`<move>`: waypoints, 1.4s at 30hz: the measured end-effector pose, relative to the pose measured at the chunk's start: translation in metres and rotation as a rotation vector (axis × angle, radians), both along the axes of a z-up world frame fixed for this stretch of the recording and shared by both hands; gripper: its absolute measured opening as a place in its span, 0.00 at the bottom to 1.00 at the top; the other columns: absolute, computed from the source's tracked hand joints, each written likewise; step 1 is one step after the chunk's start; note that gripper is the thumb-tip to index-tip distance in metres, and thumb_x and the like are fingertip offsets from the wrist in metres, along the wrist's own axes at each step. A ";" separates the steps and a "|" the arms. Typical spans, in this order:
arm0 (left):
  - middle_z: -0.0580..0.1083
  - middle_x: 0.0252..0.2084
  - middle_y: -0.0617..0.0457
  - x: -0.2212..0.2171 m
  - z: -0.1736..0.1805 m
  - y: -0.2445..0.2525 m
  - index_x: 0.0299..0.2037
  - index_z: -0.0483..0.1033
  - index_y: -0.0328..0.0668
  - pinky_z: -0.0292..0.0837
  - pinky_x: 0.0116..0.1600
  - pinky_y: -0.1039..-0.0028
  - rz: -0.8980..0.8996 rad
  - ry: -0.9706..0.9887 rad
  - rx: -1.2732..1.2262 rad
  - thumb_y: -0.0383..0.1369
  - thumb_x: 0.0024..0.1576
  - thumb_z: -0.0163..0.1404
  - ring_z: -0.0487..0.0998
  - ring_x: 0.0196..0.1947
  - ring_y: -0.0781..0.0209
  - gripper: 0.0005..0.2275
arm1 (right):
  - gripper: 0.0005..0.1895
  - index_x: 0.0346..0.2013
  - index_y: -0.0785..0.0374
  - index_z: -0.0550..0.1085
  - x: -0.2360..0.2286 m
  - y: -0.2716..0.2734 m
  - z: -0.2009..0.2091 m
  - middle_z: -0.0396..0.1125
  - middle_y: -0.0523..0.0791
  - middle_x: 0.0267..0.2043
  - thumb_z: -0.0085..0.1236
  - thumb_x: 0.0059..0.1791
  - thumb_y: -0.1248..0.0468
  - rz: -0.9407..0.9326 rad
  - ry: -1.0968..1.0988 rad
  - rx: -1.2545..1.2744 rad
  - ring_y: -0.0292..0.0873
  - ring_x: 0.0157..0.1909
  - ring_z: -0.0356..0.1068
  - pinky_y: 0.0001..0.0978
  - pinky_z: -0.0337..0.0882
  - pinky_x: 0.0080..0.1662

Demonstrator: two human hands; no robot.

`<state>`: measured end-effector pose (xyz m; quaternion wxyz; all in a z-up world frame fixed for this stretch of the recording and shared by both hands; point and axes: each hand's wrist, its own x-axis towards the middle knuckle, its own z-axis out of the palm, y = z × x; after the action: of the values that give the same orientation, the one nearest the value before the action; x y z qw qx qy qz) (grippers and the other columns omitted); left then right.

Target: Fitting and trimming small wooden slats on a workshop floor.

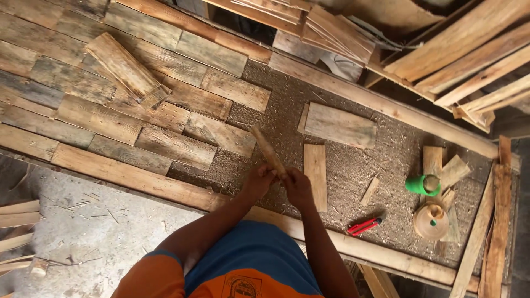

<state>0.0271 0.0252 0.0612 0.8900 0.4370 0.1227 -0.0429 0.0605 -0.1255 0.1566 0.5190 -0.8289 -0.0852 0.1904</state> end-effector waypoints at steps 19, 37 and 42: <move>0.77 0.34 0.49 0.142 -0.015 0.243 0.51 0.74 0.32 0.79 0.33 0.71 0.666 0.224 0.108 0.23 0.62 0.49 0.78 0.28 0.64 0.09 | 0.56 0.72 0.55 0.52 -0.016 0.012 -0.037 0.37 0.56 0.78 0.75 0.36 0.54 0.107 -0.198 -0.969 0.65 0.78 0.39 0.54 0.55 0.70; 0.69 0.39 0.47 0.451 0.032 0.381 0.57 0.64 0.26 0.64 0.39 0.70 0.853 0.147 0.851 0.37 0.56 0.62 0.68 0.37 0.57 0.27 | 0.62 0.75 0.48 0.43 -0.005 0.027 -0.039 0.25 0.47 0.82 0.77 0.39 0.53 0.053 0.086 -1.065 0.55 0.82 0.26 0.51 0.47 0.75; 0.77 0.50 0.39 0.333 -0.008 0.303 0.52 0.75 0.33 0.76 0.52 0.62 0.538 0.188 0.962 0.36 0.58 0.59 0.79 0.47 0.49 0.17 | 0.60 0.74 0.50 0.49 -0.010 0.019 -0.048 0.30 0.48 0.81 0.78 0.37 0.53 0.029 -0.037 -0.970 0.58 0.81 0.30 0.50 0.50 0.74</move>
<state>0.3600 0.3282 0.0534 0.5549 0.7416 0.3145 0.2080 0.0505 -0.1069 0.1089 0.0686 -0.9772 -0.0071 0.2006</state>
